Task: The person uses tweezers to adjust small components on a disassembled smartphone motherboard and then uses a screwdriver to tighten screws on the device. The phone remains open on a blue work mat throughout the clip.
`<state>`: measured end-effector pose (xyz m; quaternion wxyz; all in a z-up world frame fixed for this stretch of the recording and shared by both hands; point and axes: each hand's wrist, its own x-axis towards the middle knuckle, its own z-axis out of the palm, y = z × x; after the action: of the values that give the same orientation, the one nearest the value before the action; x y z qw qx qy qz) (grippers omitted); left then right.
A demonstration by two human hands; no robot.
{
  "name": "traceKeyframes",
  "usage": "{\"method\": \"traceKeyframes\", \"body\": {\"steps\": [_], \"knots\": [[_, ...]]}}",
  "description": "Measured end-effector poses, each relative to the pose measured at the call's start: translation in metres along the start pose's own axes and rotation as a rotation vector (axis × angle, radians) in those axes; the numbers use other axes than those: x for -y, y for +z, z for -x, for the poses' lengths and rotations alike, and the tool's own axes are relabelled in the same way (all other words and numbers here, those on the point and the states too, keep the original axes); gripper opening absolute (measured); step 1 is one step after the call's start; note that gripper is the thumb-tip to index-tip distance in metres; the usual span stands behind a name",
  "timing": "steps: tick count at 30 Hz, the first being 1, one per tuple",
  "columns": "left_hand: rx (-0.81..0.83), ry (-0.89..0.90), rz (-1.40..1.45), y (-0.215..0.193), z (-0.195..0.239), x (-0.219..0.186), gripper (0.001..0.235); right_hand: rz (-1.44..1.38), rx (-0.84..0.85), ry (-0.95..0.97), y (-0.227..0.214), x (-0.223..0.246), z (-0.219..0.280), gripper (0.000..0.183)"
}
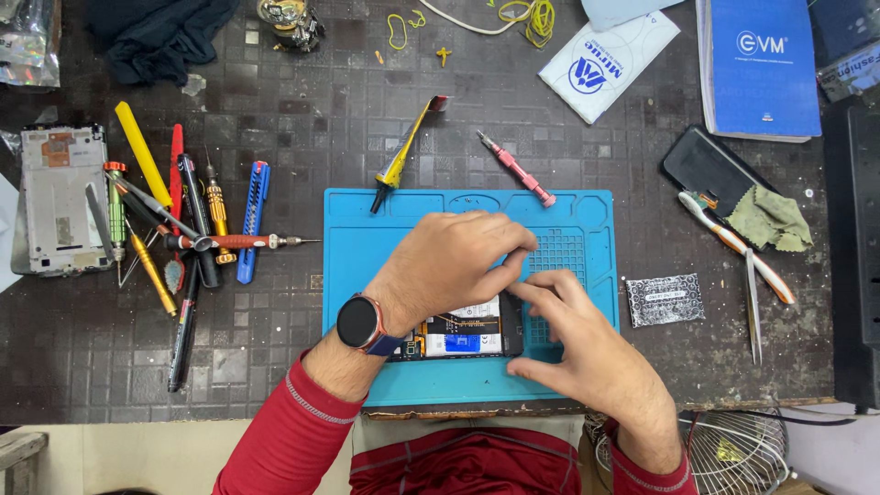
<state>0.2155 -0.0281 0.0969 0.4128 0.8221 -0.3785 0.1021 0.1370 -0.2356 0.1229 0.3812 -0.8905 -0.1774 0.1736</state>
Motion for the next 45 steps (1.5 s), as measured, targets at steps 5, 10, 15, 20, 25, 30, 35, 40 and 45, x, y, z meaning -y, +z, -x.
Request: {"method": "traceKeyframes", "body": {"steps": [5,10,15,20,25,30,35,40,45], "knots": [[0.011,-0.002,0.000,0.000,0.000,0.000,0.012,0.003,0.000,0.015,0.000,0.000,0.000,0.078],[0.016,-0.012,0.015,0.001,0.000,0.000,0.012,0.008,-0.006,0.062,0.000,0.004,-0.001,0.078],[0.018,-0.007,0.012,0.002,-0.001,0.000,0.013,0.068,-0.018,0.097,-0.001,0.012,-0.004,0.073],[0.030,-0.012,0.012,0.004,0.000,0.000,0.012,0.258,-0.052,0.049,-0.001,0.022,-0.005,0.070],[0.025,-0.007,0.008,0.003,0.000,-0.001,0.012,0.373,-0.051,0.139,0.001,0.030,-0.011,0.070],[0.020,-0.023,0.029,0.004,-0.001,0.001,0.012,0.429,-0.020,0.176,0.002,0.033,-0.012,0.072],[0.027,-0.037,0.034,0.006,-0.002,0.001,0.013,0.499,0.015,0.112,0.003,0.025,-0.010,0.074],[0.057,-0.090,0.105,-0.003,-0.002,-0.004,0.016,0.422,-0.006,0.116,0.004,0.015,-0.008,0.079],[0.299,-0.147,-0.023,-0.025,0.023,-0.026,0.056,0.349,-0.101,0.120,0.013,0.009,0.005,0.083]]}}
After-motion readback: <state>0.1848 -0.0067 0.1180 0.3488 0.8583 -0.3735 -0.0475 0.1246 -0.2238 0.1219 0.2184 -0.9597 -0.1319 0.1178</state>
